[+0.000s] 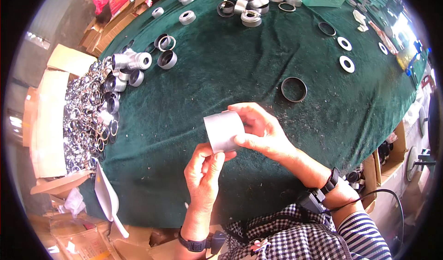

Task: The person assembles small metal rings and cylindrical metal parts by hand at a workstation.

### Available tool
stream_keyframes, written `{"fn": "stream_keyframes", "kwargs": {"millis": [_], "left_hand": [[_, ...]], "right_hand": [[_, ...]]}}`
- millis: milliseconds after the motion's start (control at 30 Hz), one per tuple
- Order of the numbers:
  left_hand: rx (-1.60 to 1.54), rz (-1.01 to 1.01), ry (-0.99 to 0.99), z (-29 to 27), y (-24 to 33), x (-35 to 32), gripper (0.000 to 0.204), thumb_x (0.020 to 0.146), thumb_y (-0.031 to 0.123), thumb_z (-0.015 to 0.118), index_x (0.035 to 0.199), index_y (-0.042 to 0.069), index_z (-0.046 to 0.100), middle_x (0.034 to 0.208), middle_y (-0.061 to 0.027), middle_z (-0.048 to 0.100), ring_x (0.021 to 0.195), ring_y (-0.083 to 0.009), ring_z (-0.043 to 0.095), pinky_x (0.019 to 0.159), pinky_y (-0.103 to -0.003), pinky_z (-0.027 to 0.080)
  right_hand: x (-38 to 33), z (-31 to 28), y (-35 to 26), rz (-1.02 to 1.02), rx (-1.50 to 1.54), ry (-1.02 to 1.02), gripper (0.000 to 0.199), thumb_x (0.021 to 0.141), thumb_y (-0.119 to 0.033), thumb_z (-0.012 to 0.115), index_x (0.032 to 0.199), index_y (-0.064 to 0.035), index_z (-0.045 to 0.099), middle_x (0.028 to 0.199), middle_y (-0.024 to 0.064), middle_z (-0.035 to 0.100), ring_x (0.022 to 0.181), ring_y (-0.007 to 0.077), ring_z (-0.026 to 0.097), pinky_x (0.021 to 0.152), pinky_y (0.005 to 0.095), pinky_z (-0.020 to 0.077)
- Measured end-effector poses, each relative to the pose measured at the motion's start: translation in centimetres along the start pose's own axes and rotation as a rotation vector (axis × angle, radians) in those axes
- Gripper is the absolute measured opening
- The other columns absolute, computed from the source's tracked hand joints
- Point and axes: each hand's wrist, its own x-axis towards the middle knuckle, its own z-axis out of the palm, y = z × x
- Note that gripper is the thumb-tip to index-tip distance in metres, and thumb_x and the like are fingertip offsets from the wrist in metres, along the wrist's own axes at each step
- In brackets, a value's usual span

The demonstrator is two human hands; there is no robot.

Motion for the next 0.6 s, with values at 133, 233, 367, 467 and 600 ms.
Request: {"fn": "stream_keyframes", "kwargs": {"millis": [133, 233, 367, 467, 600], "left_hand": [[0.027, 0.055, 0.006, 1.7, 0.6, -0.8, 0.007, 0.097, 0.000, 0.059, 0.103, -0.003, 0.061, 0.105, -0.0079, 0.062, 0.092, -0.0184, 0.069, 0.080, -0.028, 0.056], [0.376, 0.161, -0.097, 2.6, 1.7, -1.1, 0.005, 0.095, -0.001, 0.062, 0.099, -0.003, 0.062, 0.104, -0.0083, 0.063, 0.089, -0.0162, 0.068, 0.077, -0.027, 0.055], [0.394, 0.116, -0.195, 3.2, 2.1, -1.4, 0.011, 0.089, 0.002, 0.068, 0.097, -0.001, 0.062, 0.105, -0.0090, 0.062, 0.088, -0.0141, 0.064, 0.076, -0.027, 0.052], [0.323, 0.192, 0.009, 3.5, 3.1, -1.6, 0.053, 0.089, 0.037, 0.071, 0.123, 0.001, 0.054, 0.128, -0.0135, 0.055, 0.109, -0.0205, 0.056, 0.092, -0.037, 0.049], [-0.076, -0.188, -0.106, 3.9, 4.9, -0.8, 0.082, 0.091, 0.046, 0.064, 0.151, 0.004, 0.029, 0.143, -0.0151, 0.044, 0.130, -0.0299, 0.048, 0.103, -0.045, 0.046]], "right_hand": [[-1.5, -0.7, -0.6, -0.012, 0.094, -0.081, 0.078, 0.082, -0.021, 0.082, 0.144, -0.0089, 0.038, 0.128, 0.0129, 0.056, 0.122, 0.0232, 0.054, 0.102, 0.0402, 0.0472], [-3.1, 0.0, -2.3, -0.027, 0.101, -0.044, 0.084, 0.080, -0.019, 0.084, 0.146, -0.0100, 0.034, 0.127, 0.0118, 0.055, 0.120, 0.0223, 0.055, 0.102, 0.0396, 0.0469], [-4.3, -0.9, -2.4, -0.175, -0.020, -0.003, 0.088, 0.077, -0.020, 0.086, 0.146, -0.0106, 0.033, 0.126, 0.0100, 0.054, 0.120, 0.0195, 0.053, 0.104, 0.0387, 0.0444], [-5.2, -1.0, -3.0, -0.241, -0.160, 0.036, 0.088, 0.075, -0.023, 0.087, 0.145, -0.0091, 0.036, 0.128, 0.0098, 0.052, 0.121, 0.0197, 0.052, 0.104, 0.0384, 0.0439], [-6.2, -1.2, -2.8, -0.329, -0.326, 0.061, 0.087, 0.072, -0.027, 0.089, 0.142, -0.0063, 0.041, 0.131, 0.0107, 0.051, 0.124, 0.0225, 0.052, 0.104, 0.0382, 0.0435]]}}
